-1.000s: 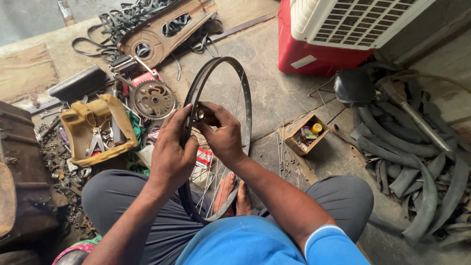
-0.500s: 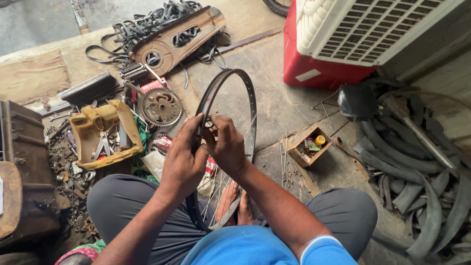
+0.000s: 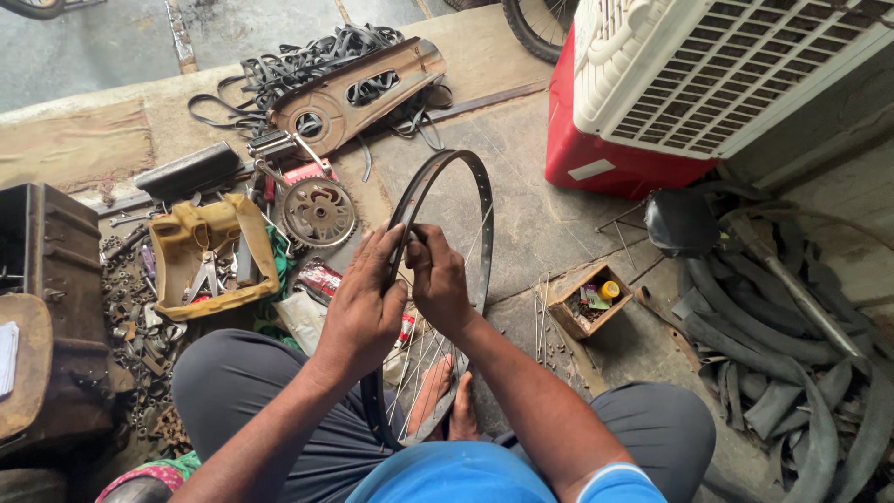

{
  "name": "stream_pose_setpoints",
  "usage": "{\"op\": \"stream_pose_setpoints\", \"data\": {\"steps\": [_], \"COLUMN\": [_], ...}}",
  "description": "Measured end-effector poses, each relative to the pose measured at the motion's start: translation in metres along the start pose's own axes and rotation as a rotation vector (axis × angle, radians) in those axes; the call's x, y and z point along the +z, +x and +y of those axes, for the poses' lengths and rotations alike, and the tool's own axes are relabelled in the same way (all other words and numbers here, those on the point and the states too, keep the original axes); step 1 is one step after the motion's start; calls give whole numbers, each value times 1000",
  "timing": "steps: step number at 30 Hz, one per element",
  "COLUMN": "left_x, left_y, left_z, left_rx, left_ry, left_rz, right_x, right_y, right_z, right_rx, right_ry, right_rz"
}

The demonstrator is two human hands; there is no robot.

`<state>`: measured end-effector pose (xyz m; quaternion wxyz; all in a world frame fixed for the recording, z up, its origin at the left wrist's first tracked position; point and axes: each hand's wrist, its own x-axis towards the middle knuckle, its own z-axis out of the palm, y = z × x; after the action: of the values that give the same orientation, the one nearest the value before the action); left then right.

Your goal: The person sits on the floor and repeatedly removes and reinserts a small metal ring into the rim of a bicycle wheel. They rotate the wheel to access different sections and handle the ring with both hands.

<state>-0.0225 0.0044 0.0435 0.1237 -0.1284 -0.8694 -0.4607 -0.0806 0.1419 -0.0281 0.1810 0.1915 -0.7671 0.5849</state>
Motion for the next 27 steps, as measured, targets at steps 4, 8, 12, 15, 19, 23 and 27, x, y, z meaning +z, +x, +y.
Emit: {"op": "stream_pose_setpoints", "data": {"steps": [4,8,12,15,19,23,27], "left_x": [1,4,-1,-9,-14,-11,-1], "left_y": [-2,-4,0,7,28,46,46], "left_z": [1,5,6,9,13,14,13], "left_rx": [32,15,23,1,-257,-113,-105], "left_ry": [16,13,20,-35,-95,-70,-60], "left_rz": [8,-17,-6,13,6,45,91], "right_x": [-5,-28,-31,-33,-34,-23,-18], "right_y": [3,19,29,33,39,29,24], "right_z": [16,31,27,18,16,19,23], "right_rx": [251,619,764,714,3,-171,-259], "right_ry": [449,1211,990,780,-73,-352,-426], "right_rz": [-155,-513,-449,-489,-342,-10,164]}}
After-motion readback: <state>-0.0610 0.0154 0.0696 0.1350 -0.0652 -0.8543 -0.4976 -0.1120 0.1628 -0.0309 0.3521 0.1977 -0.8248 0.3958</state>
